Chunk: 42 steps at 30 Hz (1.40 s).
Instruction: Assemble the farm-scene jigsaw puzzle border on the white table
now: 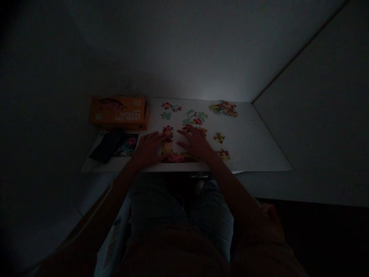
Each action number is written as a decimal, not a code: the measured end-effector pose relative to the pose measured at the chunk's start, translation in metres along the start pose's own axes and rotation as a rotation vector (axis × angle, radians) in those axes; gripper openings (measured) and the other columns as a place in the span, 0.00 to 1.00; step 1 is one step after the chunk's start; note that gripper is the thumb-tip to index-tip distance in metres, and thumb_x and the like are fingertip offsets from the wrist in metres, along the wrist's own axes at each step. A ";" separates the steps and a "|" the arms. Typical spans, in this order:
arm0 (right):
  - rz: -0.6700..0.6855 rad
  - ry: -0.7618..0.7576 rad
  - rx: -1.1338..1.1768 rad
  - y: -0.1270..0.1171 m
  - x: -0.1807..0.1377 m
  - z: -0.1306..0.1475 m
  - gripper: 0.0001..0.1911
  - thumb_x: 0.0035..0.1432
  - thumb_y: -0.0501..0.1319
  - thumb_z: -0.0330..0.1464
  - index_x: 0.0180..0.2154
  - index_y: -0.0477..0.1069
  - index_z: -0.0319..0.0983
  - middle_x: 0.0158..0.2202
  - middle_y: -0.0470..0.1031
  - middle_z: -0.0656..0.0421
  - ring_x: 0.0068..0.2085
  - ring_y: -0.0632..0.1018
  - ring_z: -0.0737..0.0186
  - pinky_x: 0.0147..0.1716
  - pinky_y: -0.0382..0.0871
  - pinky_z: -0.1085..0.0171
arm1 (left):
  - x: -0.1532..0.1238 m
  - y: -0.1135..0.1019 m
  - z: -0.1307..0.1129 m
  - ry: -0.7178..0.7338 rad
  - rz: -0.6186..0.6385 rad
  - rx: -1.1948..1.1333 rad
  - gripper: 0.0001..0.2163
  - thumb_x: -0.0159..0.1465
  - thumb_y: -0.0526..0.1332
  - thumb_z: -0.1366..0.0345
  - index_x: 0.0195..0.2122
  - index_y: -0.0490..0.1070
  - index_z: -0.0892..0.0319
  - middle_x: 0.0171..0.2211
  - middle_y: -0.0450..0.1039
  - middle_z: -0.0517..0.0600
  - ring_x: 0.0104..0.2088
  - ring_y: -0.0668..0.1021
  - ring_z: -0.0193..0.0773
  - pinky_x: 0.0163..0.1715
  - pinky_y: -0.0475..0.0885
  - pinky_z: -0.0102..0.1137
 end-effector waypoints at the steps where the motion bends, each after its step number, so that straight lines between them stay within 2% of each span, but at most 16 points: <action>1: -0.024 0.031 0.012 -0.006 -0.008 -0.008 0.27 0.77 0.57 0.46 0.72 0.69 0.51 0.70 0.70 0.49 0.69 0.71 0.37 0.67 0.63 0.36 | 0.000 0.000 0.000 0.002 -0.006 -0.003 0.37 0.72 0.62 0.37 0.79 0.59 0.39 0.78 0.61 0.47 0.78 0.62 0.58 0.76 0.58 0.57; 4: -0.097 0.197 0.016 -0.024 -0.040 -0.043 0.24 0.76 0.56 0.45 0.69 0.71 0.57 0.68 0.73 0.51 0.67 0.73 0.38 0.66 0.62 0.35 | -0.001 0.000 0.001 -0.009 -0.036 -0.007 0.35 0.72 0.63 0.40 0.78 0.61 0.41 0.77 0.63 0.50 0.77 0.64 0.56 0.76 0.60 0.55; 8: -0.215 0.536 -0.047 -0.042 -0.084 -0.101 0.23 0.75 0.51 0.42 0.65 0.75 0.53 0.64 0.75 0.47 0.66 0.73 0.39 0.64 0.61 0.38 | 0.003 0.000 0.005 -0.049 -0.124 -0.074 0.29 0.75 0.60 0.46 0.76 0.64 0.42 0.75 0.66 0.52 0.74 0.68 0.50 0.74 0.65 0.49; 10: -0.232 0.671 -0.074 -0.043 -0.099 -0.126 0.24 0.75 0.51 0.43 0.63 0.75 0.50 0.64 0.74 0.44 0.65 0.73 0.39 0.63 0.61 0.39 | 0.015 0.000 0.008 -0.065 -0.153 -0.102 0.27 0.76 0.59 0.47 0.74 0.65 0.44 0.72 0.68 0.53 0.72 0.70 0.48 0.73 0.67 0.46; 12: -0.248 0.758 -0.083 -0.040 -0.107 -0.143 0.24 0.74 0.52 0.43 0.62 0.76 0.47 0.63 0.74 0.42 0.63 0.73 0.40 0.62 0.62 0.40 | 0.038 0.000 0.011 -0.072 -0.173 -0.093 0.26 0.77 0.59 0.48 0.73 0.67 0.50 0.69 0.71 0.56 0.69 0.72 0.48 0.72 0.67 0.42; 15: -0.261 0.786 -0.082 -0.034 -0.107 -0.155 0.23 0.74 0.54 0.43 0.61 0.77 0.42 0.62 0.73 0.39 0.62 0.74 0.39 0.59 0.65 0.41 | 0.090 -0.001 0.013 -0.074 -0.209 -0.050 0.25 0.79 0.56 0.56 0.72 0.67 0.62 0.68 0.70 0.61 0.69 0.70 0.47 0.73 0.64 0.38; 18: -0.205 0.761 -0.080 -0.030 -0.104 -0.155 0.23 0.73 0.54 0.46 0.60 0.77 0.45 0.63 0.72 0.39 0.63 0.72 0.36 0.58 0.65 0.39 | 0.147 -0.001 0.019 -0.114 -0.186 -0.002 0.24 0.77 0.58 0.61 0.69 0.68 0.71 0.69 0.67 0.67 0.70 0.69 0.51 0.73 0.62 0.40; 21: -0.220 0.774 -0.082 -0.031 -0.104 -0.154 0.24 0.72 0.52 0.50 0.59 0.77 0.49 0.63 0.72 0.43 0.64 0.71 0.37 0.62 0.65 0.37 | 0.189 0.002 0.027 -0.186 -0.080 0.105 0.25 0.76 0.60 0.58 0.66 0.70 0.72 0.69 0.66 0.70 0.68 0.68 0.57 0.71 0.64 0.44; 24: -0.246 0.793 -0.091 -0.029 -0.104 -0.155 0.24 0.70 0.54 0.50 0.59 0.76 0.50 0.62 0.73 0.44 0.64 0.72 0.37 0.62 0.66 0.36 | 0.207 0.005 0.035 -0.197 -0.049 0.145 0.24 0.76 0.59 0.55 0.64 0.73 0.70 0.67 0.67 0.70 0.67 0.68 0.59 0.68 0.64 0.48; 31: -0.250 0.782 -0.069 -0.029 -0.104 -0.154 0.25 0.71 0.54 0.51 0.60 0.75 0.48 0.65 0.71 0.41 0.65 0.71 0.33 0.63 0.65 0.35 | 0.212 0.011 0.040 -0.222 -0.062 0.072 0.20 0.73 0.63 0.53 0.60 0.77 0.60 0.66 0.71 0.65 0.67 0.69 0.61 0.68 0.62 0.54; 34: -0.208 0.799 -0.048 -0.030 -0.104 -0.156 0.25 0.71 0.55 0.50 0.60 0.75 0.47 0.66 0.69 0.38 0.65 0.69 0.30 0.61 0.64 0.35 | 0.206 0.009 0.036 -0.174 -0.058 0.077 0.19 0.74 0.62 0.55 0.59 0.77 0.59 0.64 0.73 0.64 0.66 0.70 0.59 0.69 0.60 0.54; 37: -0.198 0.816 -0.076 -0.029 -0.104 -0.158 0.23 0.71 0.56 0.47 0.61 0.75 0.46 0.66 0.70 0.38 0.65 0.70 0.30 0.60 0.64 0.35 | 0.191 0.003 0.035 -0.120 -0.065 0.071 0.18 0.76 0.60 0.56 0.61 0.75 0.59 0.66 0.72 0.63 0.67 0.70 0.57 0.70 0.61 0.51; 42: -0.214 0.808 -0.153 -0.024 -0.105 -0.160 0.23 0.73 0.58 0.45 0.62 0.76 0.44 0.65 0.71 0.38 0.64 0.71 0.32 0.60 0.66 0.38 | 0.156 -0.013 0.041 -0.068 -0.073 -0.083 0.20 0.78 0.56 0.61 0.69 0.67 0.59 0.67 0.72 0.60 0.66 0.74 0.48 0.69 0.67 0.40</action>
Point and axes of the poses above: each hand's wrist, its own x-axis towards the middle knuckle, its own y-axis out of the palm, z = x × y, the point moved 2 cm from there along x, towards the middle knuckle
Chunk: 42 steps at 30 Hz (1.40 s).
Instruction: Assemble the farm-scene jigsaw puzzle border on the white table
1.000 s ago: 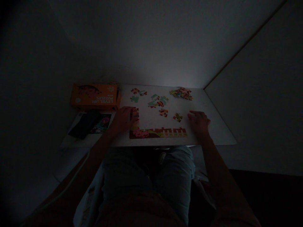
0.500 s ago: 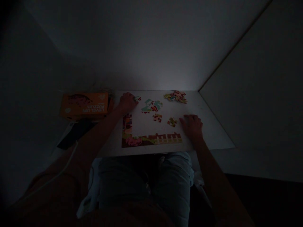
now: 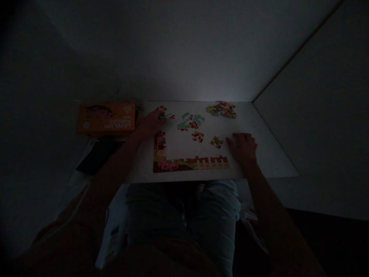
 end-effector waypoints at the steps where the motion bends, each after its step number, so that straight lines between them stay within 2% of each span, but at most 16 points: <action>1: -0.014 -0.005 -0.008 0.001 0.000 -0.001 0.23 0.73 0.58 0.45 0.62 0.76 0.43 0.65 0.71 0.38 0.64 0.71 0.33 0.60 0.66 0.39 | -0.006 -0.003 0.001 0.013 0.004 -0.019 0.20 0.79 0.56 0.61 0.69 0.66 0.58 0.68 0.72 0.60 0.66 0.75 0.46 0.68 0.68 0.38; 3: -0.037 -0.019 -0.021 0.005 0.000 -0.004 0.23 0.74 0.58 0.45 0.62 0.76 0.42 0.65 0.71 0.38 0.64 0.72 0.35 0.61 0.66 0.40 | -0.015 -0.007 0.001 0.025 0.026 -0.019 0.19 0.79 0.56 0.61 0.69 0.67 0.58 0.68 0.71 0.59 0.65 0.76 0.45 0.66 0.71 0.37; 7: -0.063 -0.037 -0.040 0.012 0.003 -0.012 0.24 0.73 0.61 0.45 0.62 0.77 0.40 0.64 0.72 0.38 0.63 0.72 0.36 0.61 0.66 0.41 | -0.025 -0.005 -0.002 0.001 0.091 0.096 0.18 0.80 0.56 0.60 0.68 0.68 0.59 0.68 0.70 0.60 0.63 0.78 0.50 0.62 0.74 0.41; 13: -0.077 -0.018 -0.053 0.018 0.006 -0.020 0.23 0.71 0.63 0.45 0.61 0.78 0.42 0.64 0.72 0.41 0.63 0.73 0.38 0.61 0.66 0.43 | -0.020 0.008 -0.001 -0.039 0.120 0.120 0.20 0.81 0.53 0.62 0.72 0.64 0.61 0.70 0.65 0.62 0.62 0.77 0.51 0.58 0.76 0.40; 17: -0.090 -0.008 -0.062 0.020 0.006 -0.022 0.23 0.71 0.63 0.44 0.61 0.78 0.42 0.64 0.73 0.41 0.62 0.74 0.38 0.61 0.66 0.43 | -0.018 0.007 0.000 -0.053 0.115 0.088 0.21 0.80 0.54 0.66 0.72 0.63 0.62 0.70 0.64 0.63 0.64 0.76 0.51 0.62 0.75 0.40; 21: -0.100 -0.017 -0.064 0.020 0.007 -0.023 0.23 0.69 0.64 0.42 0.60 0.79 0.40 0.63 0.73 0.41 0.62 0.74 0.38 0.61 0.67 0.45 | -0.024 0.000 0.003 -0.024 0.079 0.093 0.18 0.80 0.55 0.67 0.69 0.66 0.60 0.68 0.66 0.61 0.66 0.74 0.51 0.67 0.71 0.40; 26: -0.095 -0.023 -0.066 0.023 0.010 -0.029 0.23 0.70 0.64 0.43 0.61 0.79 0.41 0.63 0.74 0.40 0.63 0.74 0.39 0.61 0.67 0.44 | -0.031 -0.003 0.008 -0.022 0.174 0.179 0.15 0.78 0.56 0.70 0.63 0.71 0.63 0.64 0.70 0.63 0.63 0.75 0.53 0.65 0.72 0.43; 28: -0.096 -0.025 -0.066 0.025 0.011 -0.031 0.23 0.71 0.65 0.43 0.61 0.79 0.40 0.63 0.74 0.40 0.63 0.73 0.39 0.61 0.67 0.44 | -0.035 -0.005 0.005 -0.021 0.208 0.222 0.16 0.77 0.52 0.74 0.62 0.71 0.64 0.64 0.70 0.64 0.63 0.75 0.53 0.65 0.73 0.43; 31: -0.110 -0.035 -0.069 0.025 0.009 -0.030 0.23 0.71 0.64 0.43 0.61 0.79 0.40 0.62 0.74 0.39 0.63 0.73 0.40 0.61 0.66 0.45 | -0.045 -0.011 -0.010 -0.046 0.182 0.323 0.19 0.75 0.50 0.77 0.63 0.71 0.65 0.67 0.67 0.67 0.65 0.74 0.56 0.64 0.73 0.46; 35: -0.132 -0.059 -0.043 0.023 0.008 -0.028 0.21 0.70 0.63 0.43 0.59 0.79 0.41 0.62 0.74 0.40 0.62 0.74 0.40 0.61 0.67 0.42 | -0.062 -0.017 -0.037 0.018 0.151 0.416 0.18 0.79 0.52 0.68 0.67 0.70 0.64 0.68 0.69 0.66 0.67 0.72 0.59 0.65 0.71 0.50; 38: -0.127 -0.075 -0.015 0.023 0.009 -0.031 0.24 0.68 0.62 0.47 0.57 0.80 0.41 0.60 0.75 0.40 0.61 0.75 0.37 0.61 0.68 0.40 | -0.070 -0.016 -0.047 0.094 0.235 0.394 0.25 0.80 0.55 0.58 0.74 0.63 0.63 0.74 0.64 0.63 0.71 0.69 0.56 0.68 0.69 0.48; 42: -0.130 -0.073 -0.018 0.024 0.011 -0.036 0.29 0.67 0.59 0.52 0.57 0.80 0.39 0.60 0.75 0.39 0.62 0.74 0.36 0.62 0.67 0.40 | -0.071 -0.017 -0.044 0.098 0.390 0.378 0.32 0.78 0.58 0.52 0.78 0.58 0.62 0.78 0.58 0.62 0.75 0.66 0.54 0.71 0.65 0.45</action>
Point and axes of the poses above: each hand's wrist, its own x-axis towards the middle knuckle, its own y-axis out of the palm, z = x × y, the point moved 2 cm from there along x, towards the middle knuckle
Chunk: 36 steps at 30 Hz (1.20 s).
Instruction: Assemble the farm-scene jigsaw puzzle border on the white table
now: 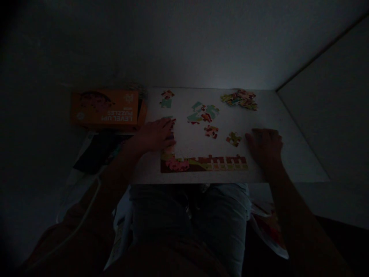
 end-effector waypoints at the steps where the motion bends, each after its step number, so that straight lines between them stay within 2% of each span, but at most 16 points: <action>1: 0.002 0.003 -0.004 0.000 0.000 0.000 0.30 0.67 0.58 0.52 0.58 0.80 0.39 0.60 0.75 0.39 0.63 0.74 0.36 0.62 0.67 0.40 | 0.000 0.000 0.002 0.004 0.018 -0.006 0.32 0.78 0.58 0.50 0.78 0.58 0.60 0.79 0.57 0.61 0.75 0.66 0.53 0.71 0.65 0.45; 11: 0.003 0.018 -0.018 0.001 -0.001 -0.001 0.28 0.69 0.59 0.51 0.59 0.80 0.41 0.61 0.75 0.39 0.62 0.75 0.38 0.61 0.68 0.42 | -0.004 -0.002 0.009 -0.051 0.042 -0.019 0.40 0.74 0.60 0.38 0.80 0.56 0.54 0.78 0.57 0.61 0.73 0.68 0.57 0.73 0.61 0.47; 17: -0.049 -0.055 0.014 0.000 -0.002 0.000 0.32 0.68 0.57 0.52 0.58 0.82 0.37 0.57 0.77 0.38 0.62 0.77 0.37 0.64 0.69 0.44 | -0.005 -0.004 0.012 -0.004 0.077 0.009 0.39 0.75 0.60 0.41 0.81 0.55 0.56 0.79 0.54 0.63 0.77 0.62 0.60 0.75 0.56 0.52; 22: -0.007 0.006 0.004 -0.004 -0.001 0.004 0.34 0.67 0.57 0.54 0.59 0.82 0.37 0.61 0.76 0.38 0.62 0.77 0.33 0.63 0.70 0.40 | -0.005 -0.004 0.013 -0.032 0.100 -0.006 0.42 0.73 0.61 0.37 0.81 0.55 0.56 0.81 0.50 0.65 0.80 0.57 0.62 0.76 0.55 0.53; 27: -0.001 0.012 0.011 -0.001 -0.001 0.000 0.33 0.67 0.59 0.54 0.59 0.81 0.39 0.61 0.75 0.38 0.63 0.77 0.35 0.64 0.69 0.40 | -0.004 -0.002 0.012 -0.029 0.122 -0.027 0.47 0.70 0.62 0.34 0.82 0.53 0.57 0.82 0.45 0.65 0.81 0.52 0.60 0.78 0.51 0.52; 31: -0.005 0.004 0.016 0.003 0.000 -0.004 0.34 0.67 0.58 0.55 0.60 0.81 0.40 0.60 0.77 0.40 0.64 0.76 0.36 0.64 0.68 0.40 | -0.005 -0.002 0.010 -0.021 0.120 -0.066 0.52 0.68 0.61 0.29 0.82 0.51 0.59 0.82 0.42 0.67 0.81 0.49 0.64 0.78 0.48 0.53; 36: -0.027 -0.019 0.004 0.000 0.001 -0.001 0.36 0.65 0.57 0.56 0.58 0.82 0.37 0.59 0.77 0.38 0.60 0.78 0.35 0.62 0.71 0.40 | -0.007 -0.004 0.007 -0.047 0.116 -0.077 0.53 0.66 0.62 0.27 0.82 0.52 0.58 0.82 0.43 0.68 0.81 0.50 0.69 0.78 0.48 0.55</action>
Point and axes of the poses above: each hand's wrist, its own x-axis towards the middle knuckle, its own y-axis out of the palm, z = x × y, the point moved 2 cm from there along x, towards the middle knuckle
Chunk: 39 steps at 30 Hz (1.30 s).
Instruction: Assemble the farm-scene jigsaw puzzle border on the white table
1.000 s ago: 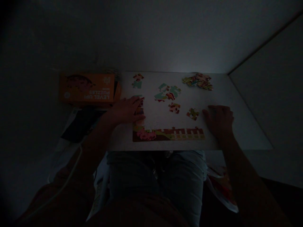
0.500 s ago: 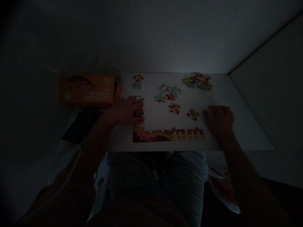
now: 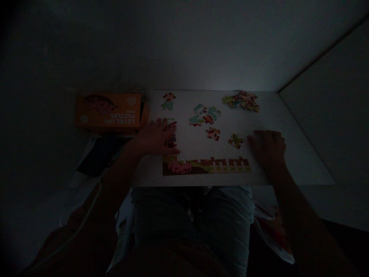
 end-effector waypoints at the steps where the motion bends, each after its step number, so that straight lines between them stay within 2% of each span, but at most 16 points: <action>1: -0.004 -0.002 -0.001 -0.001 0.000 0.001 0.35 0.65 0.57 0.55 0.58 0.82 0.37 0.59 0.77 0.38 0.60 0.78 0.35 0.62 0.71 0.40 | -0.001 -0.001 -0.001 -0.006 0.002 0.003 0.54 0.66 0.62 0.27 0.82 0.52 0.58 0.82 0.44 0.67 0.80 0.51 0.69 0.78 0.48 0.55; 7: 0.025 0.023 0.009 -0.005 -0.001 0.007 0.31 0.65 0.59 0.52 0.58 0.81 0.39 0.59 0.76 0.39 0.61 0.77 0.35 0.62 0.70 0.40 | -0.004 -0.003 -0.006 -0.014 -0.036 0.013 0.52 0.66 0.61 0.27 0.81 0.55 0.60 0.80 0.49 0.69 0.79 0.55 0.70 0.76 0.52 0.58; 11: 0.041 0.046 0.008 -0.008 -0.002 0.011 0.28 0.66 0.60 0.51 0.58 0.80 0.41 0.61 0.75 0.40 0.62 0.75 0.35 0.62 0.69 0.39 | -0.004 0.001 -0.006 -0.002 -0.082 -0.005 0.51 0.64 0.61 0.25 0.79 0.60 0.54 0.80 0.52 0.62 0.78 0.59 0.70 0.76 0.55 0.59; 16: 0.062 0.066 0.010 -0.009 -0.002 0.013 0.28 0.66 0.60 0.51 0.57 0.80 0.41 0.62 0.74 0.40 0.61 0.75 0.35 0.62 0.69 0.39 | -0.003 0.003 -0.006 -0.005 -0.101 -0.018 0.52 0.64 0.57 0.22 0.78 0.61 0.54 0.80 0.54 0.60 0.79 0.57 0.69 0.77 0.54 0.59; 18: 0.061 0.070 0.006 -0.009 -0.003 0.013 0.27 0.67 0.59 0.50 0.57 0.80 0.41 0.62 0.74 0.40 0.61 0.75 0.36 0.62 0.68 0.40 | -0.003 0.003 -0.007 -0.003 -0.107 -0.019 0.50 0.64 0.58 0.23 0.78 0.62 0.52 0.79 0.55 0.59 0.79 0.57 0.68 0.77 0.54 0.60; 23: 0.061 0.056 -0.003 -0.008 -0.003 0.012 0.26 0.67 0.60 0.49 0.58 0.79 0.42 0.61 0.74 0.41 0.61 0.74 0.37 0.62 0.68 0.41 | -0.003 0.002 -0.008 -0.002 -0.115 -0.021 0.52 0.64 0.60 0.24 0.78 0.63 0.58 0.79 0.56 0.64 0.78 0.58 0.68 0.78 0.54 0.58; 30: 0.022 0.023 0.016 -0.007 -0.001 0.012 0.25 0.65 0.60 0.49 0.55 0.80 0.41 0.59 0.77 0.40 0.64 0.75 0.36 0.63 0.67 0.40 | -0.003 0.002 -0.005 0.007 -0.113 0.006 0.49 0.62 0.68 0.31 0.79 0.58 0.48 0.79 0.56 0.57 0.79 0.58 0.62 0.78 0.53 0.56; 32: 0.030 0.015 0.017 -0.007 -0.001 0.013 0.25 0.65 0.60 0.48 0.54 0.79 0.42 0.58 0.77 0.40 0.64 0.74 0.37 0.63 0.67 0.41 | -0.002 0.002 -0.005 0.008 -0.095 0.023 0.49 0.63 0.68 0.31 0.79 0.59 0.49 0.80 0.54 0.59 0.79 0.58 0.62 0.78 0.53 0.56; 35: 0.053 0.028 0.009 -0.009 -0.002 0.015 0.25 0.66 0.59 0.49 0.55 0.79 0.42 0.59 0.77 0.40 0.63 0.74 0.38 0.63 0.67 0.41 | 0.001 0.003 -0.004 0.010 -0.085 0.044 0.48 0.65 0.67 0.34 0.78 0.60 0.57 0.80 0.53 0.64 0.79 0.58 0.64 0.77 0.52 0.56; 39: 0.057 0.047 0.017 -0.011 -0.001 0.020 0.26 0.66 0.59 0.48 0.55 0.79 0.40 0.60 0.76 0.39 0.62 0.74 0.37 0.63 0.68 0.41 | 0.006 0.000 -0.002 -0.009 -0.136 0.026 0.43 0.69 0.63 0.35 0.74 0.63 0.62 0.75 0.63 0.66 0.74 0.67 0.61 0.74 0.59 0.51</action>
Point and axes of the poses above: each hand's wrist, its own x-axis towards the middle knuckle, its own y-axis out of the palm, z = x × y, the point moved 2 cm from there along x, towards the middle knuckle
